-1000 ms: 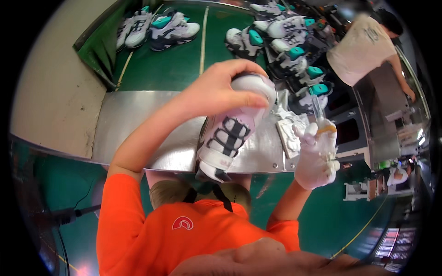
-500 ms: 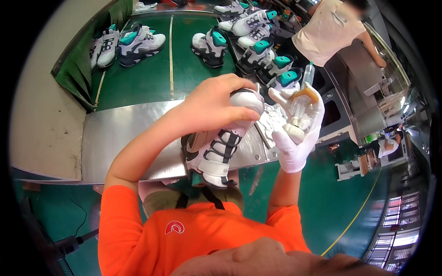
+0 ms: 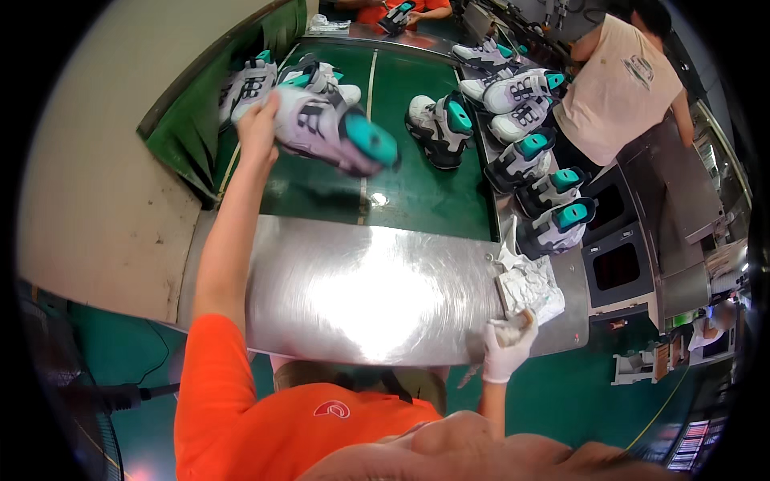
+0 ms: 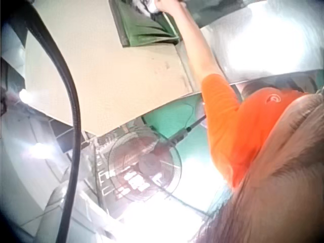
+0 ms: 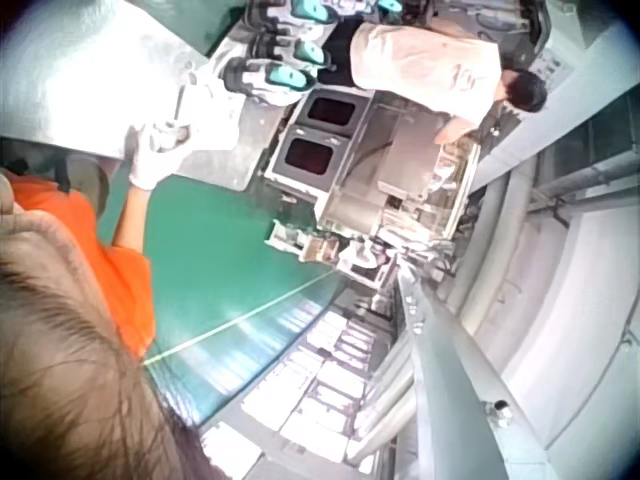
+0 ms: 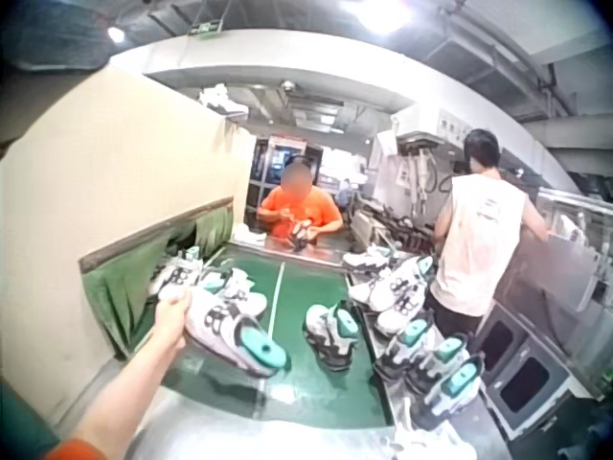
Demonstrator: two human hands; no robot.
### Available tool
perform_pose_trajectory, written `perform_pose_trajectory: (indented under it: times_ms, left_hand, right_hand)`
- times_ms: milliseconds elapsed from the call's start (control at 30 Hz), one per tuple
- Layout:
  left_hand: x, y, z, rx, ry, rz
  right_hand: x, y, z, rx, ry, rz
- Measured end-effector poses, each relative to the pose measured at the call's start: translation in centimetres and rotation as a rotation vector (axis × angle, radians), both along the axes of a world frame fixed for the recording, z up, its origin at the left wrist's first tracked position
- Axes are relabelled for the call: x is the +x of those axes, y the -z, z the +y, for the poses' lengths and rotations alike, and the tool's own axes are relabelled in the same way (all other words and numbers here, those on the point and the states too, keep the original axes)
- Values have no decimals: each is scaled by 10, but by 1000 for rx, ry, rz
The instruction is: The person uses a syringe to apply a white substance to the seams and surfaces of white and teal sneakers. They rotate the shoe to access different areas, then place it on a metal table and repeat the process with another shoe from a nearby pile.
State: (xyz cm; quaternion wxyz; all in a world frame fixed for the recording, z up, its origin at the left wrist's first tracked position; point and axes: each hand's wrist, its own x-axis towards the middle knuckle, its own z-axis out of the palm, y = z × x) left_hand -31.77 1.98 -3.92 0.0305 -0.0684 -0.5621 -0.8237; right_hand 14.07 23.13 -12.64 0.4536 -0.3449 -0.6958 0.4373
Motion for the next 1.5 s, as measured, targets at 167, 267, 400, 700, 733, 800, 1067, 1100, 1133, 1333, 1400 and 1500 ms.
perform_pose_trajectory:
  times_ms: [167, 267, 400, 700, 733, 800, 1067, 1100, 1133, 1333, 1400, 1500]
  left_hand:
    - [0, 68, 3, -654, 93, -410]
    - [-6, 64, 14, -1841, -118, 436]
    - [40, 37, 93, -1620, 33, 1026]
    - [-111, 72, 172, -1674, -67, 1535]
    - [-110, 57, 182, -1594, -4, 1215]
    - [-91, 18, 239, -1361, 130, 658]
    - [-17, 4, 350, -1450, 219, 269]
    - [-21, 9, 349, -1404, 200, 216]
    - [-10, 1, 342, -1390, 241, 217]
    - [11, 11, 213, -859, 114, 440]
    - [48, -16, 175, -906, 191, 606]
    - [100, -42, 109, -928, 259, 1004]
  right_hand:
    - [-2, -4, 4, 157, -41, -146]
    - [-1, 0, 4, -21, -45, -89]
    - [4, -1, 3, -67, 8, -164]
    - [4, -2, 4, -156, 2, -178]
    - [4, 2, 5, -124, -24, -165]
    - [6, 4, 7, -65, -76, -121]
    - [7, 0, 3, 81, -176, -182]
    - [7, -1, 1, 73, -174, -201]
    - [5, -2, 5, 86, -156, -207]
    - [2, -18, 11, -42, -267, -89]
    - [3, -6, 22, -70, -312, -77]
    - [5, -7, 32, -64, -347, -164]
